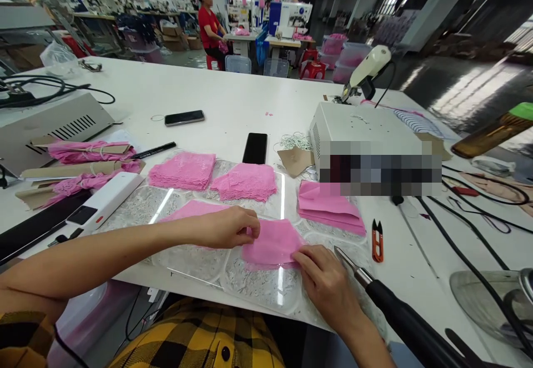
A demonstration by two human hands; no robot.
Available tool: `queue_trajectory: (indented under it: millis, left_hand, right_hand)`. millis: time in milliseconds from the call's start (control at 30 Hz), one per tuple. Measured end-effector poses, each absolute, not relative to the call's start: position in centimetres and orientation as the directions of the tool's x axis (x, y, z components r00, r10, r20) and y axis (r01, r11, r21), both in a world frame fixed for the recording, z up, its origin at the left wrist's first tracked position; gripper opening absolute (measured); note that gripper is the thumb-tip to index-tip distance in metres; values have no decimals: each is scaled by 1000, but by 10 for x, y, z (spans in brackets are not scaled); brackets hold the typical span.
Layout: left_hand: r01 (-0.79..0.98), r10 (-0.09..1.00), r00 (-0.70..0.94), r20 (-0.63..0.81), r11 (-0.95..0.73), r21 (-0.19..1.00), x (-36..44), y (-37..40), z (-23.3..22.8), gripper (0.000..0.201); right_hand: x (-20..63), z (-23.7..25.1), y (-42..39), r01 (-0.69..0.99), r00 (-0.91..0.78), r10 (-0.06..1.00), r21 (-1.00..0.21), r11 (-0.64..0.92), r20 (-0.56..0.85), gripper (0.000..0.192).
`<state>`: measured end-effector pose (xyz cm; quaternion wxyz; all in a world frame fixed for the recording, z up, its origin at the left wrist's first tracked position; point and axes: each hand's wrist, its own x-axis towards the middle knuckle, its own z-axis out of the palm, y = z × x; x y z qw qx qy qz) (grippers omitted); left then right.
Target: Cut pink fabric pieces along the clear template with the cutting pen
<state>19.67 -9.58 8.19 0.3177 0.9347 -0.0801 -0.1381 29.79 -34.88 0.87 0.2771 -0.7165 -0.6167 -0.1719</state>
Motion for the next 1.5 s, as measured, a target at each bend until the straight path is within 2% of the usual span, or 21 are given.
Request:
queue_trajectory:
  millis: [133,333,433,533,700,1067,1167,1333,1433,1500]
  left_hand:
    - [-94,-219,964,-153,-813,575,183,-112,73,6]
    - [-185,-241,967,-85,-891,414,190,-145,53,32]
    - [-161,-232,965,-125,-895,416,201,-157,50,30]
    - [-129,-213,966,-147,-889,440,210,-164,51,17]
    - [-59,-181,966,-186,-850,523,215,-163,53,17]
    - [90,-122,965,-234,-683,725,220,-153,48,15]
    - [122,-92,968,-232,-636,762,220,-152,48,13]
    - [183,-16,974,-227,-537,824,219,-147,52,8]
    - [236,14,967,-255,-429,872,215,-142,52,5]
    - [286,16,955,-297,-319,903,212,-137,51,11]
  right_hand:
    - [299,7,-351,970,205,789,-228,-84,579,24]
    - [300,8,-351,967,208,798,-241,-81,566,25]
    - [300,8,-351,963,223,794,-255,-88,565,23]
    - [299,7,-352,954,246,788,-284,-94,565,26]
    - [298,6,-352,936,297,773,-330,-121,560,31]
    - [295,10,-353,917,343,767,-372,-147,543,28]
    - [295,13,-353,919,352,748,-360,-162,563,28]
    - [298,13,-349,931,361,724,-269,-247,588,24]
    - [299,15,-341,924,382,701,-261,-279,602,26]
    - [299,20,-329,926,377,706,-264,-270,600,25]
